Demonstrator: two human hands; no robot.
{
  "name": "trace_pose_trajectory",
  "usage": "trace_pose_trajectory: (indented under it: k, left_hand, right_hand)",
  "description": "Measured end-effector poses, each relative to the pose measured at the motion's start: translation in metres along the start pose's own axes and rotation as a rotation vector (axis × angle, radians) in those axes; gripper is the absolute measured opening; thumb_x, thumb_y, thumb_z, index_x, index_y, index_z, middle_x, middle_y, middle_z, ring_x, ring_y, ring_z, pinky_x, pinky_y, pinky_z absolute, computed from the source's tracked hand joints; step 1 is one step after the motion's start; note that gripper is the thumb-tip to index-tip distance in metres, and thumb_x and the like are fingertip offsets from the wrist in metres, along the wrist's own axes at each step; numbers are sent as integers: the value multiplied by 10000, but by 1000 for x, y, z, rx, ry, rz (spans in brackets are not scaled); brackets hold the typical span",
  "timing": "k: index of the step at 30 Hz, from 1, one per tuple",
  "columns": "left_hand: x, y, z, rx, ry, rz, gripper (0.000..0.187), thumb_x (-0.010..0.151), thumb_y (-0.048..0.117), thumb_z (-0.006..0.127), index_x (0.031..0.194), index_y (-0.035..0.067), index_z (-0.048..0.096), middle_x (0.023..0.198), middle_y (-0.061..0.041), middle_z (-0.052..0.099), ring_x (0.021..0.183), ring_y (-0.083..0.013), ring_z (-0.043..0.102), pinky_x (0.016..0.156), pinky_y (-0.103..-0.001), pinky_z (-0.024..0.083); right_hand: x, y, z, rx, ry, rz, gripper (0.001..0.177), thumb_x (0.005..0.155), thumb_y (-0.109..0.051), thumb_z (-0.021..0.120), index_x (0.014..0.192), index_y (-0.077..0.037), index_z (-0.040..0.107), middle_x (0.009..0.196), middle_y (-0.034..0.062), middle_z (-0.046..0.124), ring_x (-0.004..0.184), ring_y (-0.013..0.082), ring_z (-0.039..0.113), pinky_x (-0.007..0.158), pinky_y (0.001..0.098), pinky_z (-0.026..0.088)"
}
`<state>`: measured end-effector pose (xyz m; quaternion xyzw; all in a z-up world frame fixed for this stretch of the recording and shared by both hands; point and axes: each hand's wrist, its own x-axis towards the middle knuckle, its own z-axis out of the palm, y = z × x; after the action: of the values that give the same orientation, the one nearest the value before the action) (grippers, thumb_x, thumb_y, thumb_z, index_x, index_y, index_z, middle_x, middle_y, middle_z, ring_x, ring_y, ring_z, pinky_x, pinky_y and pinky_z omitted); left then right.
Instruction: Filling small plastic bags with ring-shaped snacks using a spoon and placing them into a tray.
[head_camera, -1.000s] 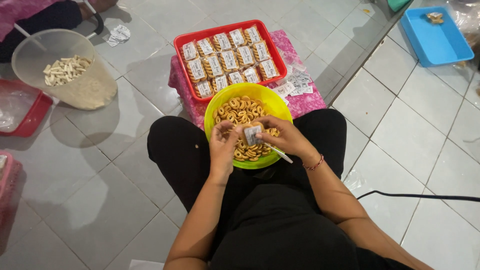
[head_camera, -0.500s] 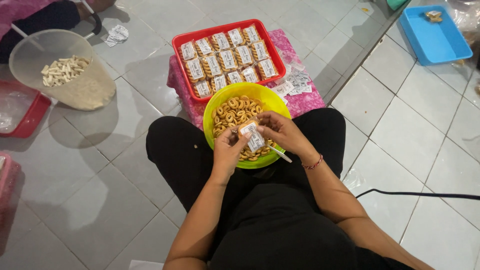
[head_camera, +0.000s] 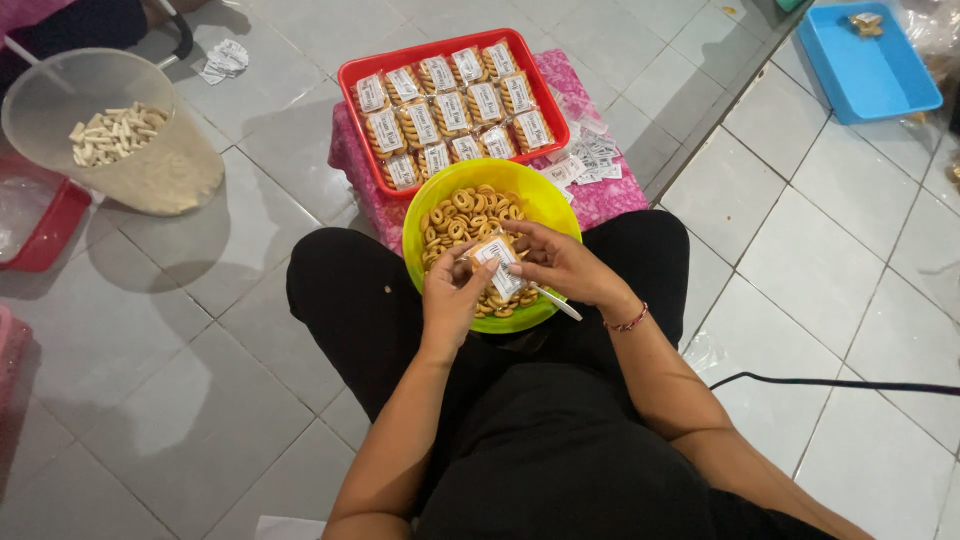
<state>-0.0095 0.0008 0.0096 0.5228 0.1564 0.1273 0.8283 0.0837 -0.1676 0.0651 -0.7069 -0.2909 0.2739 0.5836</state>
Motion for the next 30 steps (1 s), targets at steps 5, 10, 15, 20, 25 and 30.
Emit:
trace_pose_trajectory:
  k: [5,10,15,20,25,30]
  left_hand:
    - [4,-7,0,3,8,-4,523,856,203,873,1300,21,663,969,-79,734,878,-121,664,811,-270,581]
    - [8,-21,-1,49,6,1,551,878,272,861,1323,15,660,1224,-200,694,1130,-238,644,1010,-407,533]
    - [13,-40,-6,-82,-78,-17,522,947,245,800,1373,19,602,1077,-186,728,924,-259,748,891,-382,601]
    - [13,-30,-10,-100,-135,14,398,936,109,738,1292,-15,612,1021,-159,748,877,-210,747,815,-286,601]
    - [13,-39,-14,-176,-208,42,266,950,-7,658,1212,-42,625,1035,-115,699,908,-161,707,835,-236,594]
    - [13,-37,-16,-102,-213,56,243,937,-3,668,1176,-42,656,990,-83,699,848,-135,681,791,-214,553]
  right_hand:
    - [2,8,-2,35,22,-17,651,933,-6,717,1530,-36,460,1067,90,629,906,110,660,791,259,592]
    - [3,5,-3,68,42,-18,619,937,-6,705,1513,-29,480,1070,68,650,908,90,668,796,248,592]
    - [12,-22,-1,-44,215,-137,162,913,15,761,1032,43,654,948,125,635,979,209,635,912,356,553]
    - [67,-22,-21,123,228,-65,495,991,-42,662,1461,-15,508,1073,84,646,919,135,655,823,262,589]
    - [145,15,-22,323,231,-16,478,1003,-58,643,1448,-22,473,1130,86,589,985,145,615,845,246,580]
    - [222,53,2,-203,170,-230,510,965,27,671,1419,-39,449,1026,80,560,894,166,586,743,267,573]
